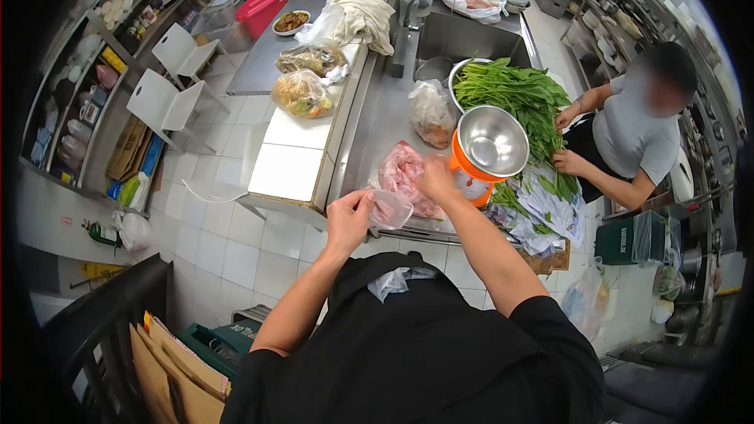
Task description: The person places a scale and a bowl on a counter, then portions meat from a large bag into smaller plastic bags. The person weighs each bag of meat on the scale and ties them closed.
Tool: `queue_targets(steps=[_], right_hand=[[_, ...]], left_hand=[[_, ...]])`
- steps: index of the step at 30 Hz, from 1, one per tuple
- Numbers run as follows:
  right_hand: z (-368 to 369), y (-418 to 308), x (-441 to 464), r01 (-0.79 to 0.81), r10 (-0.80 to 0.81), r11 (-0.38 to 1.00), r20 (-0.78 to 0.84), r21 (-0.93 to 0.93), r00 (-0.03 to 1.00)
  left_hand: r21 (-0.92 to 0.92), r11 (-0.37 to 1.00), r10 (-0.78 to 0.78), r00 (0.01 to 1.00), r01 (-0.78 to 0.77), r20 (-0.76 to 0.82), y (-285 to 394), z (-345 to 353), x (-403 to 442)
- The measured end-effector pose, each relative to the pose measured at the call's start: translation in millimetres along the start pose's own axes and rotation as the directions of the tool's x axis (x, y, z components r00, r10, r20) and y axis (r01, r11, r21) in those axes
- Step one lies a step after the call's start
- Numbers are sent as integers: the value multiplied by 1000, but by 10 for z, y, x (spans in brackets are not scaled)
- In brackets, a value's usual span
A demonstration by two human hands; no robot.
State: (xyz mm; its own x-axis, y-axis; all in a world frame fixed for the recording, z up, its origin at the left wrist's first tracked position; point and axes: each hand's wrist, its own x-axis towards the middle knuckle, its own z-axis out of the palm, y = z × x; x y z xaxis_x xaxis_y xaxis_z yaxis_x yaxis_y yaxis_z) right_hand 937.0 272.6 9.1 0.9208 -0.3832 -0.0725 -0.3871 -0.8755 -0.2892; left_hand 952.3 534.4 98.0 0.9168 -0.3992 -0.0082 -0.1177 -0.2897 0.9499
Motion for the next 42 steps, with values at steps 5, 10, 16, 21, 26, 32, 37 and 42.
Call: queue_targets(steps=[5,10,16,21,26,32,37,42], right_hand=[[-162,-155,-399,-98,243,789,-161,607,957],[-731,-489,-1086,309,-5,691,-424,653,906],[-762,-729,-932,479,-258,789,-500,385,827],[-854,-637,-958,402,-219,570,-339,716,915],[-1051,-764,-638,306,-46,373,-312,876,949],[-2506,-134,-551,345,176,492,-480,799,860],[-2328,681,-311,141,165,715,-362,684,917],[-1708,1174,-113,28,71,894,-204,447,976]], left_hand=[[-66,997,-44,999,45,19,52,-18,83],[-39,999,9,999,-7,45,104,-4,156],[21,995,96,995,-96,5,168,14,290],[-160,987,38,995,-22,96,863,57,457],[-209,943,307,915,-257,260,1848,173,567],[-394,890,325,926,-231,193,2224,-284,711],[-356,934,168,927,-40,336,1366,-207,665],[-128,991,24,867,46,497,777,-144,596]])
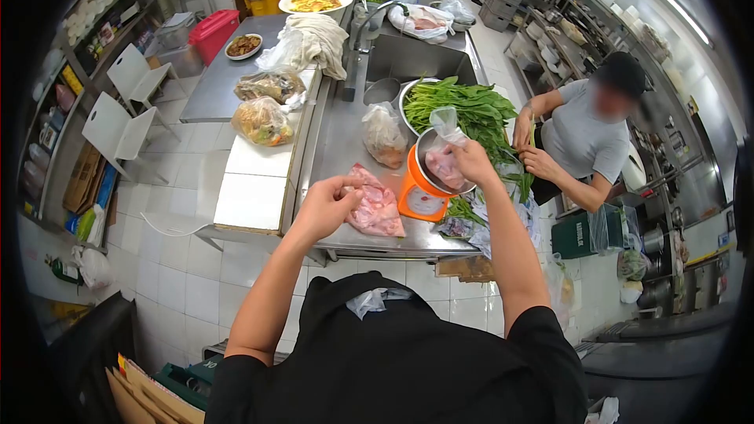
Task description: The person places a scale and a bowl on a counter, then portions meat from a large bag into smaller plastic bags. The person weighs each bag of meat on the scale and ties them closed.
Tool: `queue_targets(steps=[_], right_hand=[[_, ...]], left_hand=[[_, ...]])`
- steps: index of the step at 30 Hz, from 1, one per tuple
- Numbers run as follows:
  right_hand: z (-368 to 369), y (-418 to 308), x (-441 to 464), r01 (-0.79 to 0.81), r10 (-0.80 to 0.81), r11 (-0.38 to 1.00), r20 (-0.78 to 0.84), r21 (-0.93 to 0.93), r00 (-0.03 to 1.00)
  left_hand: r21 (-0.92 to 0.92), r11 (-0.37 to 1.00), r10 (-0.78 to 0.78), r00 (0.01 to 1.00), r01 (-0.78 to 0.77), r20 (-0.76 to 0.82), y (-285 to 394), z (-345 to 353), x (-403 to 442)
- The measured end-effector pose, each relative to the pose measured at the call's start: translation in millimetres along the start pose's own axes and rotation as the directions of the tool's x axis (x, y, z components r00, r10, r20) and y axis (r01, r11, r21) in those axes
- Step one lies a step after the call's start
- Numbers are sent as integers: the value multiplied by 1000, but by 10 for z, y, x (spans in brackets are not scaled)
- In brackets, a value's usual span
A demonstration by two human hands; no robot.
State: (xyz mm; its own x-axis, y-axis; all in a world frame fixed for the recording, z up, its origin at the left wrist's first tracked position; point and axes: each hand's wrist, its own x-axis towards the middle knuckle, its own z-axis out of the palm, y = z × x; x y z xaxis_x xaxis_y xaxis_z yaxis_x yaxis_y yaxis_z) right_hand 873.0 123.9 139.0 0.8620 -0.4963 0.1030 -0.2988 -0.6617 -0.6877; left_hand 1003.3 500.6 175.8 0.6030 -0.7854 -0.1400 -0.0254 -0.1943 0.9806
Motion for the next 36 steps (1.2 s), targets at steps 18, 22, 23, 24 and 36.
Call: queue_targets(steps=[18,22,23,24,36], right_hand=[[-285,-383,-250,-7,8,1000,47,-18,999],[-331,-485,-300,-31,33,997,28,-75,999],[-350,-522,-316,-36,37,999,34,-33,999],[-362,-540,-318,-43,42,999,39,10,998],[-293,-590,52,-45,45,999,-85,-2,995]], left_hand=[[-42,997,-69,997,70,19,-44,89,6],[-25,998,-64,998,64,19,-62,120,47],[-17,998,-61,998,61,22,-78,125,56],[-18,998,-62,998,62,19,-103,129,69],[243,941,251,968,-237,-29,23,563,530]])
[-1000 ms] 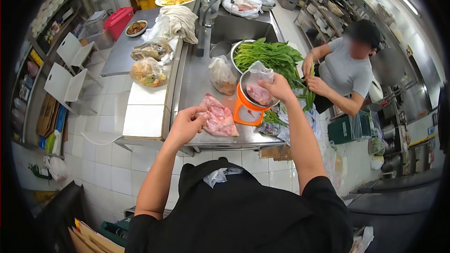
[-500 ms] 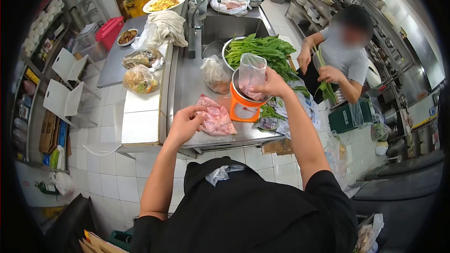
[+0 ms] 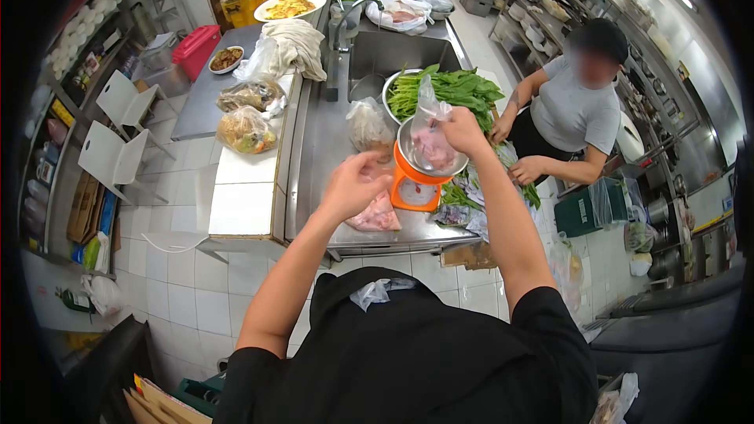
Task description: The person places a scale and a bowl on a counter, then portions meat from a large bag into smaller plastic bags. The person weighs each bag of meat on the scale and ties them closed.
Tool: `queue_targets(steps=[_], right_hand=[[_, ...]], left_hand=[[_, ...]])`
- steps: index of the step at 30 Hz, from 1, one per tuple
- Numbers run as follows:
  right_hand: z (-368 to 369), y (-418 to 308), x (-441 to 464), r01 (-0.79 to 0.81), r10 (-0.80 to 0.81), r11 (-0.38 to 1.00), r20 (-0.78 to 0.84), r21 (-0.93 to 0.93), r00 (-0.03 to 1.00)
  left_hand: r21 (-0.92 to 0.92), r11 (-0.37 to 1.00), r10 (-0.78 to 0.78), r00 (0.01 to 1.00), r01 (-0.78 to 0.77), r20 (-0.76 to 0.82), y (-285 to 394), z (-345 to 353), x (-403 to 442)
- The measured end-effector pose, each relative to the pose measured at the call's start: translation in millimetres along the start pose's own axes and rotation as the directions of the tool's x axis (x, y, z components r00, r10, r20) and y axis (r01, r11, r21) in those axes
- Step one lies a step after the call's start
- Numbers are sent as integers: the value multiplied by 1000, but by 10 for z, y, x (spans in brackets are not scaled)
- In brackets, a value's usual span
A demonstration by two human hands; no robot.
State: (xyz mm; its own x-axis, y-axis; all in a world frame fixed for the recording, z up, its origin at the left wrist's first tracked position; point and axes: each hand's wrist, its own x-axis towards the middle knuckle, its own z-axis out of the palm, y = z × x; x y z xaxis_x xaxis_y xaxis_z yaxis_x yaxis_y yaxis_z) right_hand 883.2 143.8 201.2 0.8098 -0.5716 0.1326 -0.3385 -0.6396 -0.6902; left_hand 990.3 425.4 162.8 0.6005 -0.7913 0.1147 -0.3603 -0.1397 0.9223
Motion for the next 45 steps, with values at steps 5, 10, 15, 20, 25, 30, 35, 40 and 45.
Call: queue_targets(steps=[5,10,15,20,25,30,35,40,45], right_hand=[[-224,-1059,73,281,-297,946,83,161,951],[48,-1796,159,366,-366,929,-19,46,930],[469,-1882,351,316,-309,947,118,-49,944],[-15,-2324,198,494,-434,847,281,-196,856],[143,-2439,-249,869,-764,384,420,-313,489],[386,-1896,-154,906,-599,-216,782,-364,172],[555,-1217,-357,859,-471,435,745,-271,473],[604,-723,-787,397,-424,896,653,201,628],[736,-523,-1161,-520,-50,653,716,551,696]], left_hand=[[-76,955,275,950,-288,-149,728,169,508],[-231,922,-217,911,309,351,819,-188,679],[-618,704,-79,904,349,421,450,-283,361],[-747,536,-4,886,394,464,-70,-343,194],[-622,690,-69,889,370,453,-208,-451,122],[-174,955,-141,881,242,452,1,-524,-125],[368,904,-379,805,218,456,152,-659,-264],[282,952,10,930,-122,367,31,-694,-395],[531,519,683,698,-670,215,116,-600,-289]])
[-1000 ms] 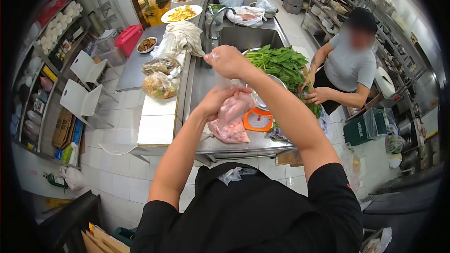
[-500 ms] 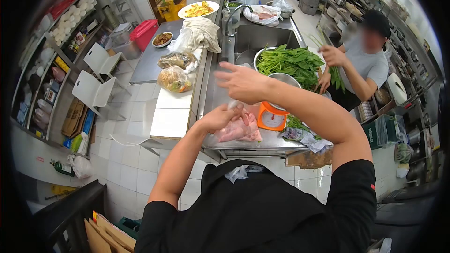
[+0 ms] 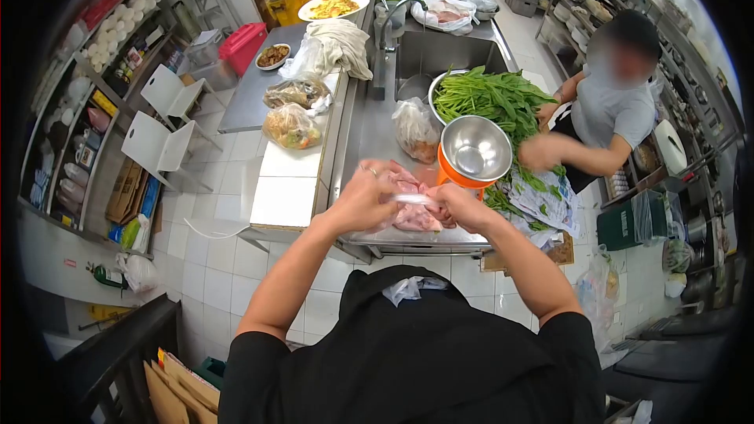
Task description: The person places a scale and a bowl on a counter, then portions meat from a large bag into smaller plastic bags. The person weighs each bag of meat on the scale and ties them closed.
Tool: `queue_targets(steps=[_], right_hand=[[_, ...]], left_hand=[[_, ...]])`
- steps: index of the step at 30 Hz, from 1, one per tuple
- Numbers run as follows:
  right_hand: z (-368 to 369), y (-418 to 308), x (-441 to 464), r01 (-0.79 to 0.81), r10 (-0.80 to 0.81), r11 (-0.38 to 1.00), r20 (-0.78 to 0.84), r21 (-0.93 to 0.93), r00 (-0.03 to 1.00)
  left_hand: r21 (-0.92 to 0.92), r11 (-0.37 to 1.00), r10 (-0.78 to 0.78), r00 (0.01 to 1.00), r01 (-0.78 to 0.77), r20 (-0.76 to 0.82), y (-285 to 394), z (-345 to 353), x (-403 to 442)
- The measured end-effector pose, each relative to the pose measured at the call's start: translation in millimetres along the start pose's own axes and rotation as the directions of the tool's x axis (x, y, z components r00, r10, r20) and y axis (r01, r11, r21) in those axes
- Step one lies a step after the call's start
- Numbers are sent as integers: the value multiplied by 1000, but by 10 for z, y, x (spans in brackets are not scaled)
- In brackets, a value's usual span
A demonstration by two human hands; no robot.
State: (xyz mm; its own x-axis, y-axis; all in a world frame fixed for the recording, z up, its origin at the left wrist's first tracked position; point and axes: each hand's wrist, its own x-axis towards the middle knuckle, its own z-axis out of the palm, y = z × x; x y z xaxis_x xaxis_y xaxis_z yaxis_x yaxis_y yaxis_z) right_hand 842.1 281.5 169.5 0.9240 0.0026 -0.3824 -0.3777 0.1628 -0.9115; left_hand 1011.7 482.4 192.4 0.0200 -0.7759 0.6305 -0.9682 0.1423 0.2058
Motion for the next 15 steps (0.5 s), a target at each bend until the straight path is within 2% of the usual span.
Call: queue_targets(steps=[1,2,3,4,6,7,8,9,10,11,12,13,14,15], right_hand=[[71,-48,-95,-3,2,990,6,140,1000],[143,-99,-185,-7,4,961,14,276,1000],[214,-139,-269,49,-39,929,-35,366,999],[323,-200,-366,38,-30,931,-27,364,999],[567,-311,-502,223,-230,648,-92,728,969],[656,-299,-511,225,-335,539,-38,812,941],[694,-272,-448,212,-329,547,-25,809,944],[710,-201,-355,253,-541,477,54,842,839],[699,-114,-268,272,-722,396,115,877,682],[572,-64,-161,242,-728,421,166,874,665],[429,-85,-60,249,-715,467,198,848,670],[193,114,7,435,-465,538,-176,722,868],[-18,266,57,524,-177,661,-568,536,804],[-90,-57,33,522,-176,664,-565,536,806]], left_hand=[[-3,1000,-2,1000,2,5,11,10,59],[-99,971,-211,976,216,57,22,20,121],[-180,887,-407,905,425,126,42,22,200],[-180,882,-418,900,435,125,78,9,347],[-267,816,-513,855,512,73,234,-81,735],[-415,790,-491,871,452,14,381,-157,897],[-549,749,-473,879,371,-51,504,-222,1036],[-549,747,-483,874,376,-59,597,-243,1106],[-695,685,-395,913,220,-100,689,-250,1147],[-807,588,-310,937,56,-161,732,-265,1153],[-806,589,-320,933,59,-166,731,-293,1124],[-733,680,-198,958,-19,-209,716,-329,1081],[-649,754,-67,969,-106,-236,697,-381,1040],[-361,901,143,950,-240,-276,674,-508,980]])
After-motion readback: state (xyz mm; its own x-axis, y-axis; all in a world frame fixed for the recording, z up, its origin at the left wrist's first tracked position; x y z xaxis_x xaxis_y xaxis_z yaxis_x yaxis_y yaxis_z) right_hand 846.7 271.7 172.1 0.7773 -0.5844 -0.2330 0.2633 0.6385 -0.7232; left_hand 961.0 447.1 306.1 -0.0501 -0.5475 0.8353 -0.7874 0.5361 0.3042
